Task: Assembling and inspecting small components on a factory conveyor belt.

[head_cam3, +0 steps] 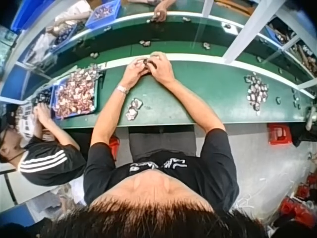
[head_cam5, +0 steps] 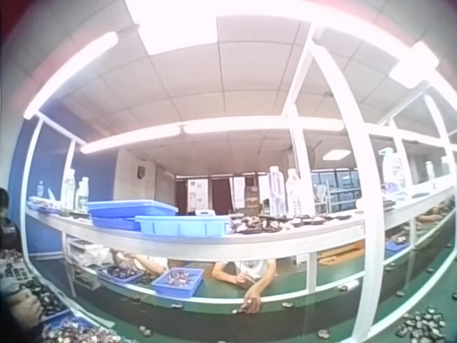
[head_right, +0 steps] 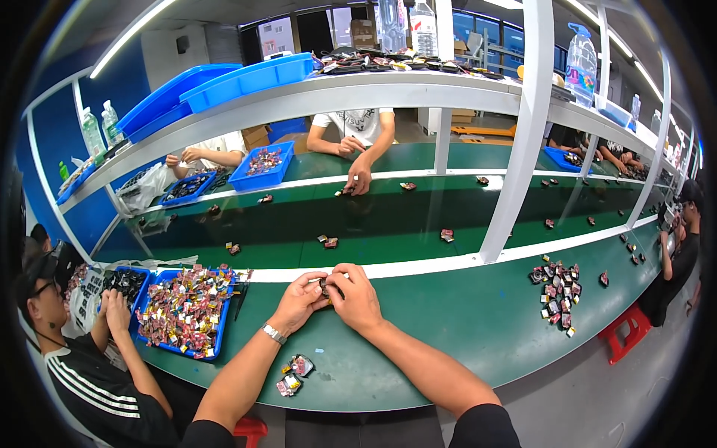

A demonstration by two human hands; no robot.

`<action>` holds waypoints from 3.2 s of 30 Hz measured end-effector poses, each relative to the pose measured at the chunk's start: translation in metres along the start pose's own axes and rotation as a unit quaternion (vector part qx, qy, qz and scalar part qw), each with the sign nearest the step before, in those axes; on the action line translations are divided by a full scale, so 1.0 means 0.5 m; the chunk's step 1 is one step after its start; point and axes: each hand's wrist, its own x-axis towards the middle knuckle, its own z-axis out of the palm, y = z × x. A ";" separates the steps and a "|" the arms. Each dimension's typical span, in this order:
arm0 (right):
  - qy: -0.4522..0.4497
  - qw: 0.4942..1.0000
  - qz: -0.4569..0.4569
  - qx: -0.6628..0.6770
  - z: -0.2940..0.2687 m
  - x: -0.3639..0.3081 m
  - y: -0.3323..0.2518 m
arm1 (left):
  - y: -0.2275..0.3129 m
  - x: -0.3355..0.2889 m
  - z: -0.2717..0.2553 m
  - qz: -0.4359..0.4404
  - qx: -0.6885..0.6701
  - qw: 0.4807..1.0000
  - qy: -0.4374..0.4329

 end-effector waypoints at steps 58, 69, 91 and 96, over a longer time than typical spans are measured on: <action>-0.200 0.979 -0.003 0.036 -0.048 0.017 0.034 | 0.030 -0.005 -0.003 -0.066 0.088 0.993 0.049; -0.087 0.981 -0.116 -0.131 -0.002 0.009 0.012 | 0.005 -0.001 0.005 -0.019 0.032 0.997 0.069; -0.157 0.987 -0.019 -0.024 -0.010 0.013 0.038 | 0.010 0.001 -0.009 -0.017 0.057 0.997 -0.050; -0.201 0.979 -0.002 0.039 -0.024 0.009 0.051 | 0.011 0.000 -0.003 -0.017 0.046 0.998 -0.040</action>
